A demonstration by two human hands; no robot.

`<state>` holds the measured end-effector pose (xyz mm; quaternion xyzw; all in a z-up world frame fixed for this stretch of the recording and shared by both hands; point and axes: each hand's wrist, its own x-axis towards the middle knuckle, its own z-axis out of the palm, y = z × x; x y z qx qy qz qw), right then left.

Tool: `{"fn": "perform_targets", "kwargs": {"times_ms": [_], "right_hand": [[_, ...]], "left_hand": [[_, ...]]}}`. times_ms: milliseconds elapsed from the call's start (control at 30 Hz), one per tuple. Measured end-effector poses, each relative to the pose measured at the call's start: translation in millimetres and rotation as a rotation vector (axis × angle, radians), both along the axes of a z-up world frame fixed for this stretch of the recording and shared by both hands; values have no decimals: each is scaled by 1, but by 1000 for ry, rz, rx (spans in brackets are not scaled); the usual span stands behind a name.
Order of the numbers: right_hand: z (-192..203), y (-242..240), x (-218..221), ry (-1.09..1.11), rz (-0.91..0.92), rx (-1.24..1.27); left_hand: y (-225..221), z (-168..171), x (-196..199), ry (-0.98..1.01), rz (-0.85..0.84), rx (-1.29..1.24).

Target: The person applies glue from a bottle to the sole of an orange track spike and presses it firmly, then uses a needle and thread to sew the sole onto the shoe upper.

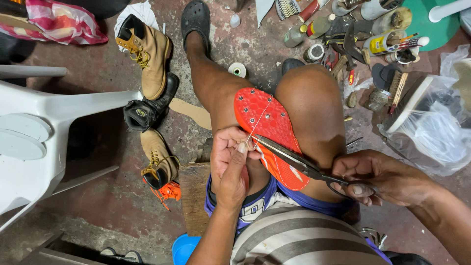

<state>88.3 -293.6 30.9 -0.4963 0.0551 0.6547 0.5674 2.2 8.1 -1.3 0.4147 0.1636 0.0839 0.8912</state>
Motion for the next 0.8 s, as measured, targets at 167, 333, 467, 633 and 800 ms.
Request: {"fn": "perform_targets", "kwargs": {"times_ms": [167, 333, 467, 633, 800], "right_hand": [[-2, -3, -7, -4, 7, -219], [-6, -7, -11, 4, -46, -172], [-10, -5, -10, -66, -21, -207], [-12, -10, -11, -137, 1, 59], [-18, -19, -21, -275, -375, 211]], "left_hand": [[-2, 1, -2, -7, 30, -56], [-5, -3, -3, -48, 45, -72], [-6, -5, -3, -83, 54, -136], [-3, -1, -12, 102, 202, 81], [5, 19, -37, 523, 17, 1086]]}}
